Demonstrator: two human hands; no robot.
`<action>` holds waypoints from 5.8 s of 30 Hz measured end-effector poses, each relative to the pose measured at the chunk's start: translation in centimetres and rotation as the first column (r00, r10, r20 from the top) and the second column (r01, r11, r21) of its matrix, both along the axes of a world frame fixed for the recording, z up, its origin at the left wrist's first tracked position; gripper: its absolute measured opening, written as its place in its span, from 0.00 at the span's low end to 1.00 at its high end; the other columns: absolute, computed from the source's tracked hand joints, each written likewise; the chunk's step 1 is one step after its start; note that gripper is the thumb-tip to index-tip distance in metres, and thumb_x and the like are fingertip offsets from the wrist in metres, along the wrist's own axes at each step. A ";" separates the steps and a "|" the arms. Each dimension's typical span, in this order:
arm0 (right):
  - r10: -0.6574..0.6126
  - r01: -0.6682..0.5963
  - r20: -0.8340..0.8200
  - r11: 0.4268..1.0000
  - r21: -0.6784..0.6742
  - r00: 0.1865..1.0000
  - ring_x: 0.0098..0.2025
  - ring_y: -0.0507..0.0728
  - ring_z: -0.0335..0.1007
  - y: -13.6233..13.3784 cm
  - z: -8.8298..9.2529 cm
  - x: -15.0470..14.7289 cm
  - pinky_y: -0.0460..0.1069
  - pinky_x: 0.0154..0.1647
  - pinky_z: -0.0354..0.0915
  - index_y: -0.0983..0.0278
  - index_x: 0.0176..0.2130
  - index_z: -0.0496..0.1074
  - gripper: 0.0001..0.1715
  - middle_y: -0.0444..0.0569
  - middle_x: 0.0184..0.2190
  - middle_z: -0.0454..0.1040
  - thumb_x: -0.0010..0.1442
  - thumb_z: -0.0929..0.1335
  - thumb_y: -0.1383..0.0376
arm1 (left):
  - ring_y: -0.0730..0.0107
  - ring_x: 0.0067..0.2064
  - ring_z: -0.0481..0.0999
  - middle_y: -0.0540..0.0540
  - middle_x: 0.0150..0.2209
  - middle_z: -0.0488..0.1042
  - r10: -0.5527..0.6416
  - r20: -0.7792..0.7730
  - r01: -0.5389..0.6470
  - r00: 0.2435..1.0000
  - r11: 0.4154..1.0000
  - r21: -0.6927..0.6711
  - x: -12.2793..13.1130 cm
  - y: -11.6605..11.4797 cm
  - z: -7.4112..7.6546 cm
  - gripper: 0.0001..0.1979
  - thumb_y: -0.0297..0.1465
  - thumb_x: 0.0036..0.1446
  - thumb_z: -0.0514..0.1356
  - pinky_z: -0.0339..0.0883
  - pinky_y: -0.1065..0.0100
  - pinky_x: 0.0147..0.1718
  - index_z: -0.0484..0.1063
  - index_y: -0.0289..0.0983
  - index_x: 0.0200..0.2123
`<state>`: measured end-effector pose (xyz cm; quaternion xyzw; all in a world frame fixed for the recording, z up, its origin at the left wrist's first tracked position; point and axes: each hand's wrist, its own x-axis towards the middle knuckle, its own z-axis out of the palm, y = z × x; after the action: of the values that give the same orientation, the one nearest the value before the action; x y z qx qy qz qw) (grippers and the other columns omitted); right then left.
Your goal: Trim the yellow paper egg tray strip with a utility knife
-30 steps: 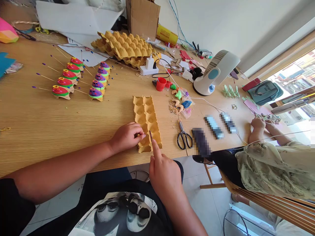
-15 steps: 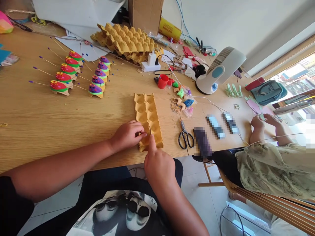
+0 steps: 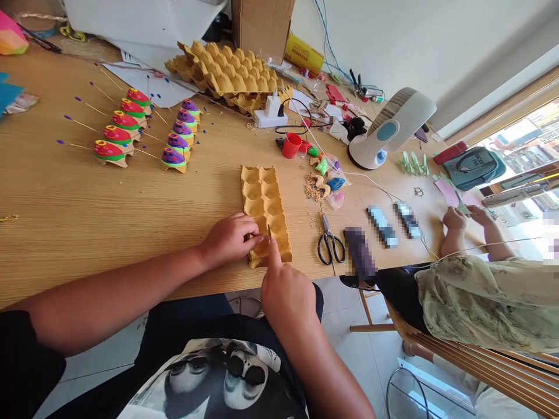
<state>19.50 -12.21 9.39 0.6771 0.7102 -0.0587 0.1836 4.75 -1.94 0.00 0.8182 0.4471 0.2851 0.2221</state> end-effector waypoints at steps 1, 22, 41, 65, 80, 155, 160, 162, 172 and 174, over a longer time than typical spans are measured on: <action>-0.004 0.004 -0.014 1.000 -0.003 1.000 0.34 0.58 0.80 -0.3 0.1 0.2 0.48 0.28 0.64 0.61 0.73 0.48 0.36 0.48 0.34 0.82 0.71 0.58 0.65 | 0.64 0.38 0.71 0.48 0.30 0.74 -0.004 0.000 0.004 1.000 1.000 -0.004 0.0 0.0 0.0 0.10 0.31 0.60 0.62 0.61 0.64 0.34 0.72 0.39 0.26; -0.007 0.009 0.042 1.000 -0.030 0.999 0.34 0.59 0.81 -0.3 0.2 -0.2 0.48 0.28 0.65 0.63 0.74 0.47 0.36 0.50 0.34 0.82 0.71 0.58 0.65 | 0.63 0.38 0.70 0.48 0.30 0.74 -0.009 -0.008 0.010 1.000 1.000 0.026 0.1 -0.2 -0.2 0.09 0.32 0.60 0.63 0.61 0.64 0.34 0.72 0.39 0.26; 0.012 -0.011 0.027 1.000 -0.013 1.000 0.31 0.57 0.79 -2.3 -0.5 1.0 0.47 0.26 0.62 0.63 0.74 0.47 0.37 0.49 0.33 0.81 0.70 0.59 0.66 | 0.64 0.38 0.71 0.48 0.31 0.75 0.001 -0.013 0.000 1.000 1.000 0.030 0.1 -0.4 -0.1 0.09 0.31 0.60 0.62 0.61 0.64 0.34 0.73 0.39 0.27; 0.036 -0.034 -0.101 0.999 0.022 0.994 0.30 0.56 0.78 -3.4 1.3 2.7 0.48 0.24 0.54 0.59 0.72 0.51 0.34 0.45 0.33 0.82 0.71 0.59 0.66 | 0.64 0.38 0.72 0.48 0.31 0.76 -0.004 0.015 0.003 1.000 1.000 0.030 0.2 -0.4 -0.2 0.08 0.29 0.59 0.63 0.63 0.64 0.35 0.74 0.38 0.27; 0.017 -0.009 -0.125 0.998 0.066 0.992 0.32 0.57 0.79 -2.6 0.2 2.2 0.47 0.26 0.59 0.59 0.73 0.49 0.35 0.46 0.36 0.83 0.71 0.59 0.67 | 0.63 0.38 0.72 0.48 0.30 0.75 -0.011 0.016 0.010 1.000 1.000 0.013 0.2 -0.3 -0.2 0.09 0.31 0.60 0.62 0.63 0.63 0.35 0.74 0.39 0.27; 0.046 -0.046 0.072 0.999 0.007 0.996 0.32 0.57 0.80 0.1 -0.4 0.2 0.46 0.28 0.66 0.64 0.73 0.48 0.37 0.50 0.31 0.81 0.69 0.60 0.67 | 0.64 0.37 0.69 0.48 0.29 0.73 -0.023 0.005 0.023 1.000 0.999 0.035 0.1 0.0 -0.4 0.10 0.31 0.61 0.62 0.61 0.64 0.35 0.71 0.38 0.26; 0.055 -0.055 0.086 0.998 0.001 0.995 0.31 0.57 0.80 -0.3 -0.4 0.4 0.47 0.27 0.66 0.63 0.74 0.48 0.38 0.49 0.32 0.80 0.69 0.60 0.67 | 0.64 0.37 0.69 0.48 0.29 0.73 -0.018 0.003 0.017 1.000 0.999 0.034 0.0 0.0 -0.4 0.10 0.31 0.61 0.62 0.61 0.64 0.35 0.71 0.38 0.26; 0.056 -0.056 0.087 0.998 -0.012 0.995 0.31 0.57 0.80 -0.8 -0.2 0.6 0.47 0.26 0.65 0.63 0.73 0.49 0.37 0.48 0.32 0.80 0.69 0.60 0.67 | 0.64 0.37 0.69 0.48 0.29 0.73 -0.021 0.011 0.021 1.000 0.999 0.037 0.1 0.0 -0.4 0.10 0.30 0.61 0.62 0.61 0.64 0.35 0.71 0.38 0.26; 0.049 -0.048 0.060 0.999 -0.025 0.997 0.32 0.58 0.80 -0.2 -0.1 0.4 0.48 0.26 0.65 0.63 0.73 0.48 0.38 0.49 0.33 0.81 0.69 0.61 0.66 | 0.64 0.37 0.69 0.48 0.29 0.73 -0.016 0.010 0.016 1.000 0.999 0.031 0.1 -0.2 -0.5 0.10 0.32 0.61 0.62 0.60 0.64 0.34 0.71 0.38 0.26; 0.040 -0.038 0.057 0.999 -0.036 0.998 0.32 0.58 0.80 -0.7 0.1 0.6 0.48 0.26 0.65 0.63 0.73 0.49 0.36 0.48 0.32 0.81 0.70 0.60 0.66 | 0.64 0.37 0.69 0.48 0.29 0.73 -0.019 0.012 0.019 1.000 0.999 0.033 0.1 -0.2 -0.5 0.10 0.31 0.61 0.62 0.61 0.64 0.34 0.71 0.38 0.26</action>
<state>20.06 -12.94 9.46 0.6614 0.7164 -0.0480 0.2169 4.88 -2.16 -0.48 0.8243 0.4331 0.2953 0.2140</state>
